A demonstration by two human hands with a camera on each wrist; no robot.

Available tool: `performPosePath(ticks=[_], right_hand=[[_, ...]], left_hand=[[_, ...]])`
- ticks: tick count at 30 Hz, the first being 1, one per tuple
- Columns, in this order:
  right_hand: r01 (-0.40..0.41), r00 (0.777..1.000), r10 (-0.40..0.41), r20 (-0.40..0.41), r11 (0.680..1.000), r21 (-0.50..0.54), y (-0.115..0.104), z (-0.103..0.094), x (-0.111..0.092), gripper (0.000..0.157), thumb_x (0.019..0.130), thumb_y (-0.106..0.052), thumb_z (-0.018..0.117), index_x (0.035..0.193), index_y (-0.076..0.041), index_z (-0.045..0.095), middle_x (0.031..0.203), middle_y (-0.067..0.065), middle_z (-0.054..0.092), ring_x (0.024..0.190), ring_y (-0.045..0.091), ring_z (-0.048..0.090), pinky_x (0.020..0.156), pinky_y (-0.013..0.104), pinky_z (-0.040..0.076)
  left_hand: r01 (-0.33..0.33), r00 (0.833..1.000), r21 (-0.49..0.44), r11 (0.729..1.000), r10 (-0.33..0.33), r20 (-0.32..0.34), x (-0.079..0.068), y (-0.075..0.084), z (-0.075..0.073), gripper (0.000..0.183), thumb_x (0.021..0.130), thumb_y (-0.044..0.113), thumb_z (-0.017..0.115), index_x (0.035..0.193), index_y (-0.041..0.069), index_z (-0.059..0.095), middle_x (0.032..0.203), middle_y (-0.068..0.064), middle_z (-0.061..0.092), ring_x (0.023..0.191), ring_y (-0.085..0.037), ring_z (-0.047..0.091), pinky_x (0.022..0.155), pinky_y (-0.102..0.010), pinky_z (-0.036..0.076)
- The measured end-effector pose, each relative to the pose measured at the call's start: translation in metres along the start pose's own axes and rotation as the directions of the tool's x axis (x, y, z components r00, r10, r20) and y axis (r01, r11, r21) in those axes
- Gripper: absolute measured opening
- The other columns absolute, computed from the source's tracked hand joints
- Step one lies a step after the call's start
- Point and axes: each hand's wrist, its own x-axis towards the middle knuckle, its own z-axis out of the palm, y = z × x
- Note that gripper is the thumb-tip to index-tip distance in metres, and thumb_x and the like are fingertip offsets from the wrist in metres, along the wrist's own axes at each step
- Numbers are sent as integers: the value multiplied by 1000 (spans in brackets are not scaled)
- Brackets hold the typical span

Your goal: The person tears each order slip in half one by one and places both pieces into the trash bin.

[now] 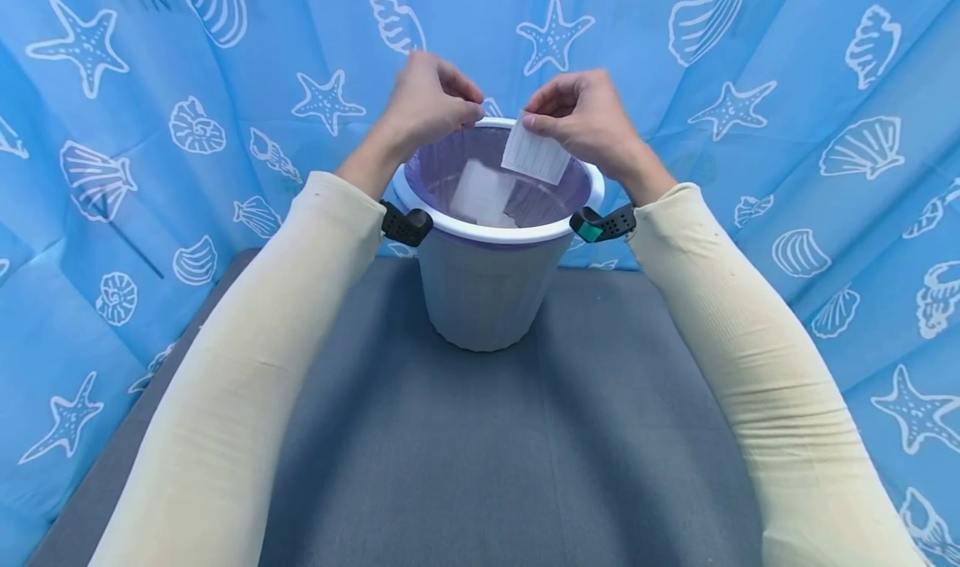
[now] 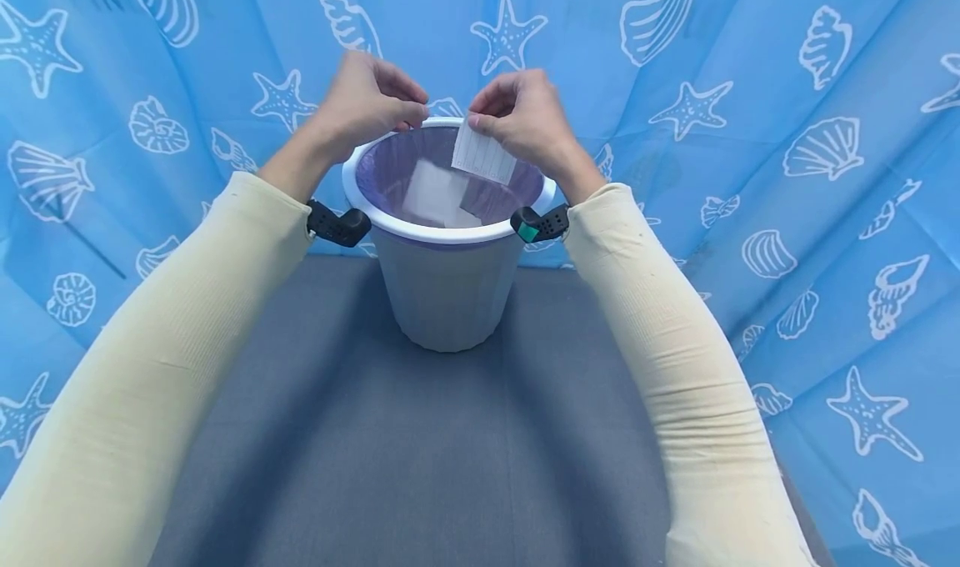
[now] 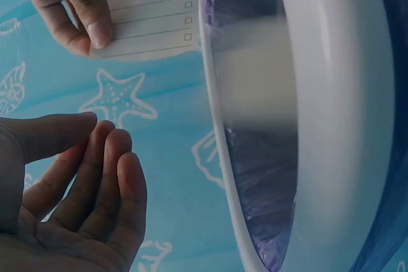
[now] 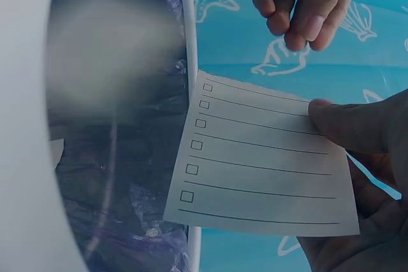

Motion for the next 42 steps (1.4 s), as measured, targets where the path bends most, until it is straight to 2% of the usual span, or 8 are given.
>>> performPosePath(ticks=[8, 17, 24, 31, 38, 42], right_hand=[[3, 999, -1, 38, 999, -37, 4, -1, -2, 22, 93, -11, 75, 110, 2, 71, 95, 6, 70, 86, 18, 67, 84, 31, 55], [-2, 999, 2, 42, 1000, -3, 10, -6, -9, 23, 94, -13, 74, 110, 4, 71, 96, 8, 72, 86, 18, 69, 85, 32, 56], [22, 1000, -22, 12, 999, -30, 13, -18, -29, 23, 97, -19, 71, 107, 1, 72, 94, 10, 72, 84, 17, 68, 82, 27, 54], [81, 995, -86, -54, 994, -75, 31, -32, -56, 27, 96, -22, 71, 110, 2, 73, 96, 8, 73, 87, 19, 70, 81, 26, 53], [145, 968, -168, -186, 981, -130, 54, -42, -83, 28, 96, -22, 71, 112, 2, 74, 93, -7, 70, 83, 9, 66, 74, 19, 48], [163, 953, -203, -225, 969, -186, 69, -44, -97, 28, 98, -21, 69, 114, 2, 73, 98, -1, 71, 86, 5, 63, 78, 17, 47]], left_hand=[[-6, 1000, -16, 1000, 6, 13, -1, -4, 1, 23, 96, 14, 69, 116, 2, 73, 106, -9, 69, 92, -18, 64, 83, -27, 52], [14, 1000, -58, 998, -14, 15, -7, -15, -5, 25, 97, 15, 68, 118, 2, 71, 111, -10, 70, 102, -22, 67, 88, -28, 53], [-23, 996, -37, 999, 20, -86, -25, -28, -20, 26, 98, 20, 67, 119, 5, 71, 114, -8, 69, 106, -19, 64, 91, -30, 50], [-90, 973, 3, 996, 88, -214, -46, -47, -34, 30, 98, 21, 67, 122, 3, 70, 117, -12, 70, 106, -19, 64, 93, -28, 48], [-101, 954, 82, 992, 120, -276, -66, -74, -45, 33, 99, 21, 63, 126, 2, 67, 118, -14, 68, 109, -24, 63, 96, -31, 49], [-119, 944, 145, 982, 157, -290, -75, -95, -46, 35, 99, 18, 62, 128, -2, 65, 120, -18, 67, 113, -29, 62, 100, -39, 47]])
